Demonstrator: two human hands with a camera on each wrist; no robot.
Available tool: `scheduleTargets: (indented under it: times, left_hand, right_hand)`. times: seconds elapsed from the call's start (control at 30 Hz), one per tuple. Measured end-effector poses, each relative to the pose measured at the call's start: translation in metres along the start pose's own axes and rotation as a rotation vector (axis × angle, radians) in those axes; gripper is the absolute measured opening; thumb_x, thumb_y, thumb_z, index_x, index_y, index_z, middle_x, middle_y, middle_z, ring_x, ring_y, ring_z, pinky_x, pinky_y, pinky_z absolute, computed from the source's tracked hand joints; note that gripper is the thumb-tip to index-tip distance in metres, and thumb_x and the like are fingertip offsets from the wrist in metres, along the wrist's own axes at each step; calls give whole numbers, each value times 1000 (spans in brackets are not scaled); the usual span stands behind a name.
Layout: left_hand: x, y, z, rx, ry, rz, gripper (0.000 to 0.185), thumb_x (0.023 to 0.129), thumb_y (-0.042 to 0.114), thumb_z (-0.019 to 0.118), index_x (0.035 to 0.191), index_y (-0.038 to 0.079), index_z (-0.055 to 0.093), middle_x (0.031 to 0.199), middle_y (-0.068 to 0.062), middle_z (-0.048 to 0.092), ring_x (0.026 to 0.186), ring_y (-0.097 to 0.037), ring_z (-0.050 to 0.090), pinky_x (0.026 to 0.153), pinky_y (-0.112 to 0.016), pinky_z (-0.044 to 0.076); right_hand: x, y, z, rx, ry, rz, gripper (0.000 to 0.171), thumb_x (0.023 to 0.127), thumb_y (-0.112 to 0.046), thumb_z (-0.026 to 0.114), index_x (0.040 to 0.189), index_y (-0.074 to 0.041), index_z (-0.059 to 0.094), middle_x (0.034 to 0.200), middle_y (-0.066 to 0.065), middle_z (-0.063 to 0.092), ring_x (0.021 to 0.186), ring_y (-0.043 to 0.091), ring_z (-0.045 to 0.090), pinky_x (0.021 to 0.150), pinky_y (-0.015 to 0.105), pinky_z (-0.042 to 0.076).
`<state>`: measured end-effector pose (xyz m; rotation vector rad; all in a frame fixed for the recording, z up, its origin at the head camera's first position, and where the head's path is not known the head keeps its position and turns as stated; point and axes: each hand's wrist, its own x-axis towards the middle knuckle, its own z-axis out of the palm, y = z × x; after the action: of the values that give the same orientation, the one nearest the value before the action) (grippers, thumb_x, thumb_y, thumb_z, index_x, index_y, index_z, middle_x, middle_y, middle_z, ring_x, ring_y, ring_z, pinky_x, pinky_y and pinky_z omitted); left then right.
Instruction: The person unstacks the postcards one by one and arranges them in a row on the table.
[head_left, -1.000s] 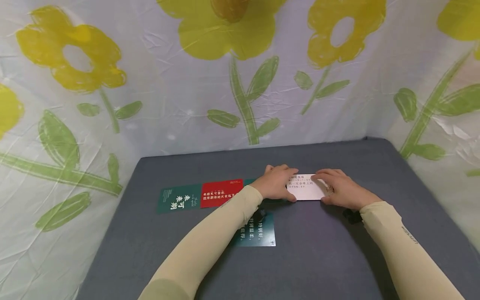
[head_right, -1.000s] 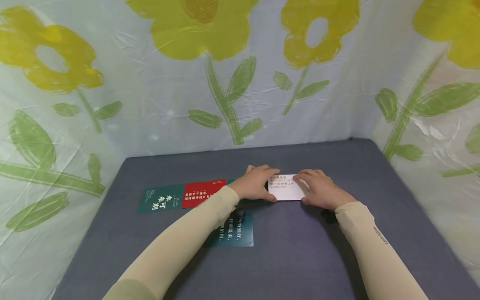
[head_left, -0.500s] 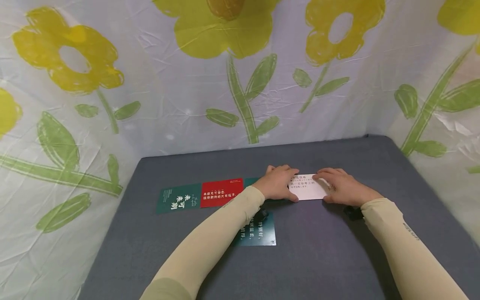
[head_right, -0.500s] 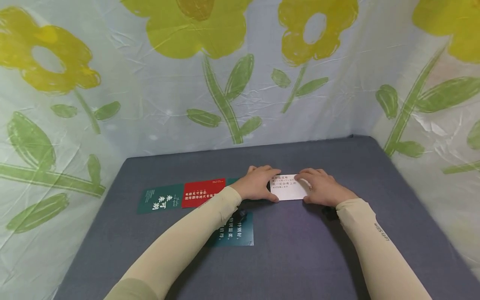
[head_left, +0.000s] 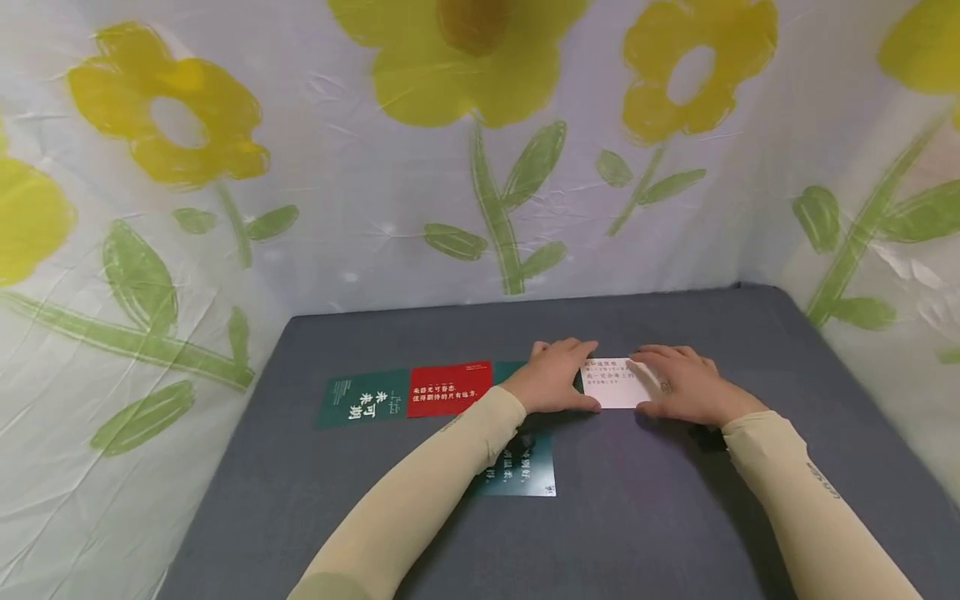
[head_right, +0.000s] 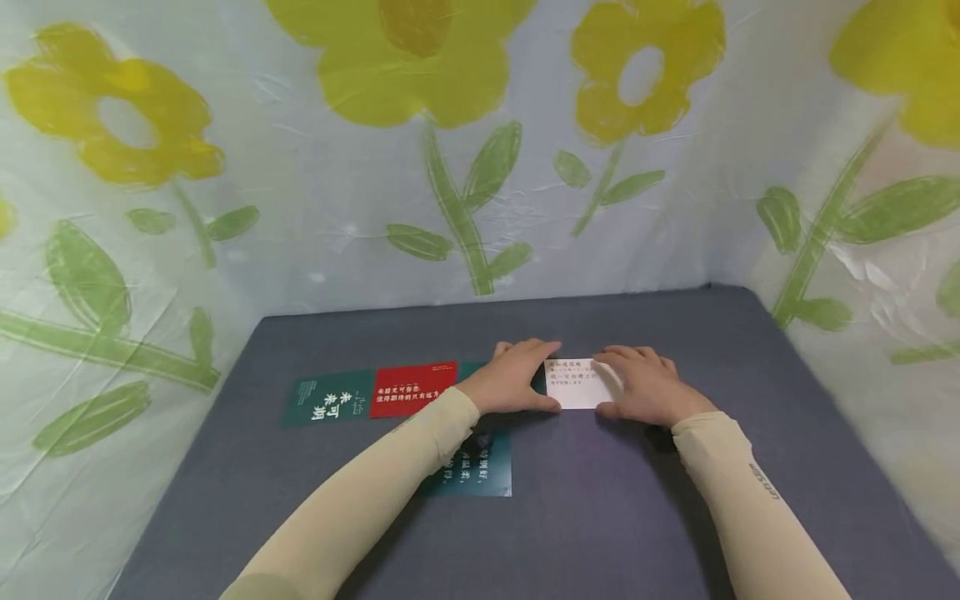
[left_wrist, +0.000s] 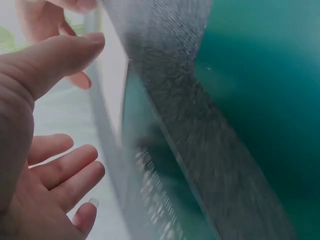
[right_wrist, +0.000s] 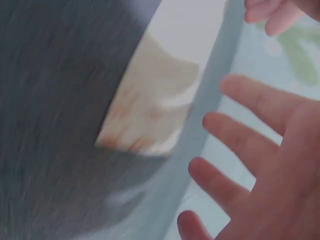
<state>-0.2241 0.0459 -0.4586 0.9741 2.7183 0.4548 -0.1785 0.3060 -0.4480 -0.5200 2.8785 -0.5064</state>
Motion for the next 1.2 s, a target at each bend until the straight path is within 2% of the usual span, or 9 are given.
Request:
scheduleTargets:
  times: [0.13, 0.3, 0.37, 0.47, 0.6, 0.73, 0.93, 1.2]
  left_hand:
    - [-25, -3, -7, -30, 54, 16, 98, 92, 56, 81, 171, 21, 33, 165, 0, 50, 153, -16, 46, 122, -47, 33]
    - [-73, -10, -19, -63, 82, 34, 97, 90, 50, 84, 169, 21, 37, 164, 0, 53, 151, -19, 50, 125, -48, 37]
    - [-93, -15, -20, -65, 77, 27, 96, 89, 49, 85, 168, 21, 39, 162, -1, 54, 149, -20, 52, 125, -49, 39]
    - [-121, -24, -18, -50, 51, -14, 96, 87, 48, 87, 167, 22, 42, 161, -2, 57, 148, -22, 53, 128, -54, 38]
    - [-145, -32, -15, -23, 29, -71, 99, 82, 48, 92, 165, 21, 46, 159, -3, 58, 149, -26, 53, 129, -58, 36]
    - [-154, -34, -15, -2, 26, -64, 101, 79, 46, 95, 164, 20, 47, 156, -3, 60, 146, -26, 54, 128, -54, 38]
    - [-156, -35, -11, 35, -6, -55, 103, 76, 47, 97, 163, 19, 49, 155, -2, 61, 143, -24, 55, 125, -53, 41]
    - [-160, -34, -6, 57, -44, -59, 101, 75, 47, 97, 160, 17, 53, 156, -3, 60, 143, -24, 56, 122, -52, 43]
  right_hand:
    - [-6, -21, 8, -23, 70, -43, 80, 91, -39, 82, 159, -9, 53, 164, 23, 49, 146, 52, 44, 108, 79, 36]
    - [-13, -65, 28, -38, 138, -174, 77, 90, -35, 87, 155, -8, 57, 158, 22, 56, 145, 48, 51, 111, 76, 41]
    - [-16, -82, 37, -30, 132, -217, 76, 89, -37, 88, 153, -10, 59, 156, 20, 58, 145, 45, 53, 112, 74, 42]
    - [-22, -101, 46, -19, 84, -230, 75, 88, -40, 88, 152, -13, 61, 155, 14, 60, 145, 40, 54, 115, 71, 41]
    - [-27, -115, 52, -13, 41, -207, 77, 84, -44, 91, 150, -17, 63, 152, 7, 62, 143, 33, 55, 116, 68, 41]
    - [-30, -121, 55, -1, 23, -200, 81, 79, -46, 94, 149, -18, 65, 151, 5, 63, 141, 31, 56, 116, 66, 41]
    - [-32, -124, 58, 17, -7, -199, 83, 75, -45, 96, 147, -16, 66, 147, 4, 65, 139, 30, 57, 118, 62, 40]
    - [-33, -126, 62, -6, 11, -220, 82, 75, -43, 97, 146, -15, 66, 143, 3, 66, 135, 28, 59, 117, 60, 41]
